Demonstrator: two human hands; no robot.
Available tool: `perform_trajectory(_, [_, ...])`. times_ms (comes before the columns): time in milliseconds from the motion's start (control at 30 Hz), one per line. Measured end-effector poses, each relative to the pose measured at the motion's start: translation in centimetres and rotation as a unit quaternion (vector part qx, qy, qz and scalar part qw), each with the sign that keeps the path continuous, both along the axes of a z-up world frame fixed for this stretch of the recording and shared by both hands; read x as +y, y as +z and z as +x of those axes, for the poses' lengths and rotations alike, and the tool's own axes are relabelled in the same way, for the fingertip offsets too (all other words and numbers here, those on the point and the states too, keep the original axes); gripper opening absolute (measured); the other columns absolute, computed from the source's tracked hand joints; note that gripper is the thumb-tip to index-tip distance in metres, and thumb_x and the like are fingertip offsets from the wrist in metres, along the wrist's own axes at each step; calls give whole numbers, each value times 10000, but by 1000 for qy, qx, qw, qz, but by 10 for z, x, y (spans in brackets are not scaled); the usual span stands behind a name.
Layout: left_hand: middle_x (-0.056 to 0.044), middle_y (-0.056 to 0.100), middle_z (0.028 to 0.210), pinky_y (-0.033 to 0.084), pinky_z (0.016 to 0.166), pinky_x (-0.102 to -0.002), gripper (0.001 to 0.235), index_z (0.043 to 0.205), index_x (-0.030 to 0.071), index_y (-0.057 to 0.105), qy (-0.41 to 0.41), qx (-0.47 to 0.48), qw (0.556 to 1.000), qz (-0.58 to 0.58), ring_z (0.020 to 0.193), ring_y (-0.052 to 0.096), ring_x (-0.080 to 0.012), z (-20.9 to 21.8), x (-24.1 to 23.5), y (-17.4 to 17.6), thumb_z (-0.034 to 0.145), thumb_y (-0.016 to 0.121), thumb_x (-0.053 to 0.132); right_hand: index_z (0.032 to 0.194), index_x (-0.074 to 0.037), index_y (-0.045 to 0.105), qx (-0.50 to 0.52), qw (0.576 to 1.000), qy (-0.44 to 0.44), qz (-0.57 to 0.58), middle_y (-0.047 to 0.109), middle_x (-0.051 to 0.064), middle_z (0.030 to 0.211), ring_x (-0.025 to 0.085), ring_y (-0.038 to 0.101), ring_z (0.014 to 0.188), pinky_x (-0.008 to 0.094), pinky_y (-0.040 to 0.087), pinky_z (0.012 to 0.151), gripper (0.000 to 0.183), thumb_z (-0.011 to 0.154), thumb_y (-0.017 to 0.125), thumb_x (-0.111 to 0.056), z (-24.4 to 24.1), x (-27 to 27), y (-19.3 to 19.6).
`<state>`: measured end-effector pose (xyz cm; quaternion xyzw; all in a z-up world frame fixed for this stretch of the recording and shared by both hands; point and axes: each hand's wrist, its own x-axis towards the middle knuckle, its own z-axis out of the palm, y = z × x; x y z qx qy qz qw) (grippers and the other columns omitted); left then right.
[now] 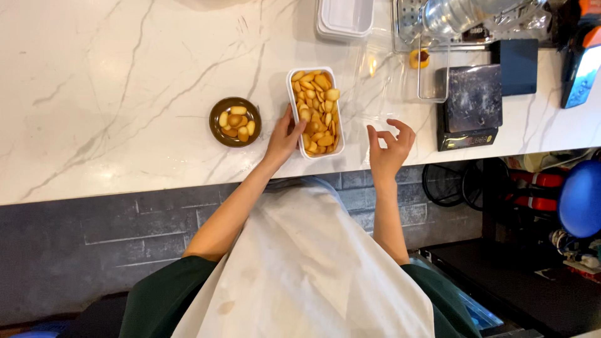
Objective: The person puts food items from a container into a small bowl by hand, then takes three metal cups to a sink to rinse them. The person subsequently fills the cups with ice from a machine, adds ingredients from a pitcher, and carries the cups to a table where they are served to customers.
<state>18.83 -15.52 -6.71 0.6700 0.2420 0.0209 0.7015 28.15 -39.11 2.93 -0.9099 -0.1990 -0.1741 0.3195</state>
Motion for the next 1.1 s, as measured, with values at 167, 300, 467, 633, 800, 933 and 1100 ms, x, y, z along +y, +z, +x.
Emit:
perform_trajectory(167, [-130,614,1088,540,799,-332,563,1456,60,578,41,17,979,198,883,657,-229,-12,-3,10,1017,629,408,962,-104,819,57,992,113,3,602,92,1138,328,507,1138,442,454,932,143,838,875,-147,-17,42,6])
perform_trajectory(300, [-80,664,1128,572,772,-303,362,1302,60,695,72,-12,974,216,927,706,-198,-34,9,47,1047,622,306,1014,-121,804,34,979,193,-56,582,95,1140,316,503,1158,459,456,981,213,810,865,-133,-22,79,9])
perform_trajectory(467, [-82,630,1205,608,697,-245,294,1296,76,685,92,-85,978,165,975,723,-163,-73,33,93,1030,623,185,958,-120,798,53,970,214,-101,593,110,1100,363,495,1142,487,437,932,240,735,884,-144,-21,99,3])
perform_trajectory(633, [-63,608,1257,554,671,-215,284,1294,107,696,147,-99,976,128,982,688,-122,-123,49,103,1014,653,119,918,-135,795,89,971,221,-35,606,99,1062,343,504,1127,462,456,964,162,775,869,-120,-26,103,13])
perform_trajectory(800, [-46,607,1268,548,661,-215,254,1231,112,718,216,-62,965,132,966,697,-100,-169,62,99,980,688,82,918,-141,786,31,964,265,-6,619,77,1053,300,539,1101,456,451,936,129,820,869,-139,-48,158,8])
perform_trajectory(933, [-52,636,1249,556,676,-220,81,1024,73,777,242,-71,950,185,979,687,-117,-186,66,97,951,741,62,876,-150,770,-31,956,282,-77,628,33,1022,293,545,1121,453,437,906,105,806,848,-140,-65,211,-10])
perform_trajectory(1100, [-60,644,1230,570,698,-249,64,900,55,729,194,-96,957,192,1010,704,-149,-181,67,106,920,778,90,811,-123,762,4,951,303,-67,623,51,990,306,532,1062,471,432,894,155,763,868,-225,-64,198,-11])
